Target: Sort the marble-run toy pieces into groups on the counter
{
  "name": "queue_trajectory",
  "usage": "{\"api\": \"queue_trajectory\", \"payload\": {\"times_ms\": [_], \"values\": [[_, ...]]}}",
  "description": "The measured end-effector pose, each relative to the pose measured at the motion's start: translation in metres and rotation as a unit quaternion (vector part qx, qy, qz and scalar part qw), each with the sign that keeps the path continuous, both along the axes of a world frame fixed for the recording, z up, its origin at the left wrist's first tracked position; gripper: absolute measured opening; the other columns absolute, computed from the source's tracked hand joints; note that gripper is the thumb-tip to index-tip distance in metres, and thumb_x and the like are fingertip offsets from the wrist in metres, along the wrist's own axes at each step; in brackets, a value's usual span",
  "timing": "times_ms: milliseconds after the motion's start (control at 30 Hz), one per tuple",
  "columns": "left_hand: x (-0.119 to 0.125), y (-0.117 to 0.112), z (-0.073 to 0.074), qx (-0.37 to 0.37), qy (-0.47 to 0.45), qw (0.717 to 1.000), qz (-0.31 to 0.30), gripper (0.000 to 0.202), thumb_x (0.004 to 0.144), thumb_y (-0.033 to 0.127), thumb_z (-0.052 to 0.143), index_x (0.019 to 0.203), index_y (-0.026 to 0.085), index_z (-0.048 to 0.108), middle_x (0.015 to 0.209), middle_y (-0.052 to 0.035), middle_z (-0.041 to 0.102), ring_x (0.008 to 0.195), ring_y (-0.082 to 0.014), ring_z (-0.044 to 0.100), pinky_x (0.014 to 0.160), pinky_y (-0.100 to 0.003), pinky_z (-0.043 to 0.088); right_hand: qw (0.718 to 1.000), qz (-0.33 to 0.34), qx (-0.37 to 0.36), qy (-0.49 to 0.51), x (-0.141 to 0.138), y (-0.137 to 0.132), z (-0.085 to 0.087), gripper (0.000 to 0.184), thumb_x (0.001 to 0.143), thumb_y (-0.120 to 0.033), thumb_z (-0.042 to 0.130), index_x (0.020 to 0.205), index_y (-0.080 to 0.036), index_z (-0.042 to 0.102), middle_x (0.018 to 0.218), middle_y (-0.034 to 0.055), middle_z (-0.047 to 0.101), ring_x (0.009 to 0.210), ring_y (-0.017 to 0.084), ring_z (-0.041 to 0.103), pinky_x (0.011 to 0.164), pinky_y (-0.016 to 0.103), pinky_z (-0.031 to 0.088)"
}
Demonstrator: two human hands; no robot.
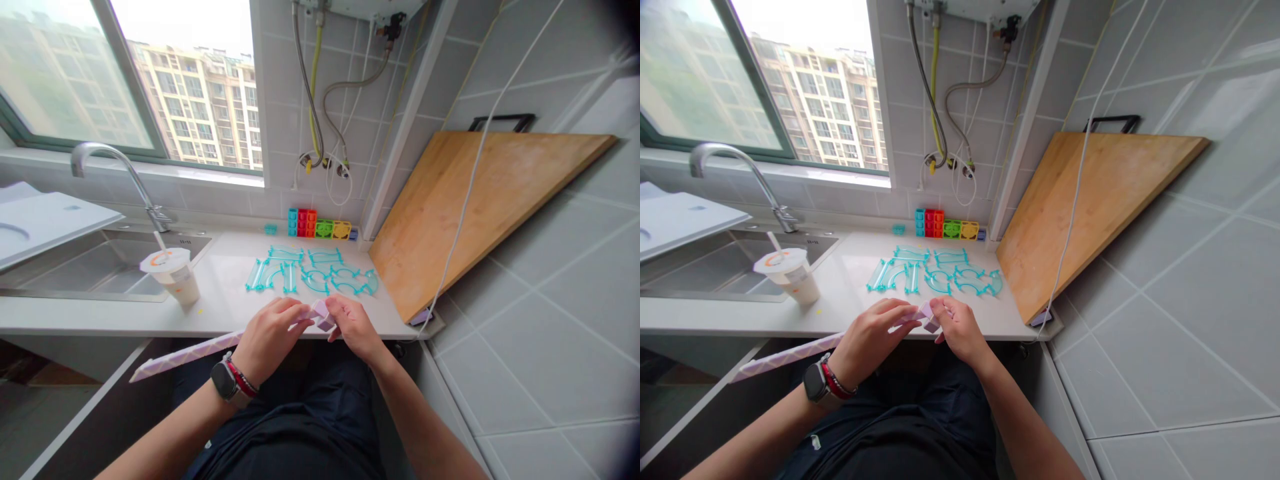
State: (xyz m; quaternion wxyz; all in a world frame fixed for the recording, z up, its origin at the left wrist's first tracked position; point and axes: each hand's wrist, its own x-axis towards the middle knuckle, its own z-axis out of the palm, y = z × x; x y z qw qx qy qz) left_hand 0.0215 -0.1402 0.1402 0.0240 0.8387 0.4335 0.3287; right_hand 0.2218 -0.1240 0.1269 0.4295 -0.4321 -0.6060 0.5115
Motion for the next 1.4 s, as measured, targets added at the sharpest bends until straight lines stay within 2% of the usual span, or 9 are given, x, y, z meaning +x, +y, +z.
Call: {"api": "queue_trajectory", "payload": {"times_ms": [267,400,567,700,833,1000,1233,1333,1400], "values": [[0.002,0.006,-0.004,-0.057,-0.075,0.996,0.000,0.017,0.091,0.034,0.072,0.101,0.021,0.074,0.099,-0.0062,0.075,0.087,-0.0201,0.069,0.080,-0.030,0.052,0.997,0.035,-0.014,0.065,0.008,0.001,0.004,0.047,0.087,-0.059,0.066,0.103,-0.016,0.076,0.088,0.0065,0.067,0.076,0.017,0.062,0.054,0.026,0.061],[0.001,0.007,0.004,-0.159,-0.078,0.984,0.007,0.030,0.092,0.047,0.067,0.107,0.022,0.074,0.094,-0.0058,0.077,0.078,-0.0191,0.068,0.074,-0.028,0.050,0.997,0.008,-0.022,0.080,0.013,0.004,0.003,0.044,0.086,-0.057,0.069,0.096,-0.015,0.077,0.079,0.0044,0.067,0.070,0.016,0.062,0.065,0.030,0.062],[0.000,0.009,0.009,-0.337,-0.111,0.933,-0.064,0.046,0.097,0.058,0.051,0.098,0.018,0.073,0.072,-0.0010,0.068,0.058,-0.0137,0.057,0.055,-0.023,0.042,0.996,-0.016,-0.034,0.075,0.018,0.009,-0.001,0.045,0.085,-0.058,0.070,0.091,-0.014,0.076,0.073,0.0038,0.068,0.063,0.014,0.062,0.064,0.030,0.060],[0.003,0.011,0.004,-0.393,-0.151,0.904,-0.073,0.051,0.094,0.062,0.051,0.094,0.015,0.071,0.069,0.0007,0.059,0.057,-0.0118,0.050,0.051,-0.021,0.037,0.996,0.036,-0.054,0.061,0.018,0.010,0.000,0.047,0.086,-0.059,0.069,0.097,-0.014,0.077,0.081,0.0062,0.071,0.067,0.016,0.065,0.064,0.032,0.061],[0.004,0.014,-0.004,-0.448,-0.189,0.871,-0.073,0.052,0.090,0.065,0.055,0.094,0.014,0.067,0.070,0.0014,0.056,0.056,-0.0112,0.048,0.049,-0.021,0.037,0.997,0.056,-0.041,0.041,0.018,0.011,0.004,0.048,0.087,-0.059,0.067,0.098,-0.013,0.077,0.077,0.0050,0.071,0.064,0.014,0.063,0.064,0.028,0.060],[0.002,0.015,-0.006,-0.467,-0.221,0.851,-0.092,0.050,0.091,0.063,0.056,0.096,0.014,0.065,0.074,0.0018,0.055,0.056,-0.0099,0.046,0.050,-0.020,0.037,0.992,0.086,-0.078,0.041,0.024,0.010,0.006,0.049,0.081,-0.054,0.076,0.112,-0.016,0.074,0.092,0.0068,0.074,0.079,0.017,0.068,0.070,0.031,0.062],[0.003,0.011,0.004,-0.440,-0.212,0.870,-0.073,0.049,0.090,0.062,0.057,0.091,0.014,0.068,0.072,0.0003,0.058,0.057,-0.0109,0.048,0.047,-0.019,0.038,0.989,0.106,-0.077,0.069,0.028,0.010,0.003,0.052,0.079,-0.049,0.080,0.118,-0.016,0.073,0.096,0.0066,0.073,0.087,0.019,0.069,0.083,0.037,0.061],[0.006,0.012,0.002,-0.431,-0.207,0.877,-0.056,0.050,0.090,0.063,0.056,0.088,0.015,0.067,0.067,0.0018,0.054,0.052,-0.0109,0.048,0.043,-0.020,0.039,0.993,0.094,-0.054,0.054,0.026,0.011,0.000,0.054,0.080,-0.051,0.078,0.119,-0.014,0.073,0.094,0.0071,0.073,0.085,0.020,0.069,0.083,0.038,0.060],[0.006,0.014,-0.001,-0.422,-0.213,0.880,-0.053,0.049,0.089,0.063,0.057,0.086,0.015,0.066,0.065,0.0022,0.053,0.050,-0.0108,0.048,0.041,-0.019,0.038,0.997,0.074,-0.006,0.009,0.025,0.009,-0.001,0.052,0.082,-0.051,0.076,0.119,-0.014,0.074,0.096,0.0072,0.074,0.085,0.020,0.068,0.081,0.037,0.058]]}}
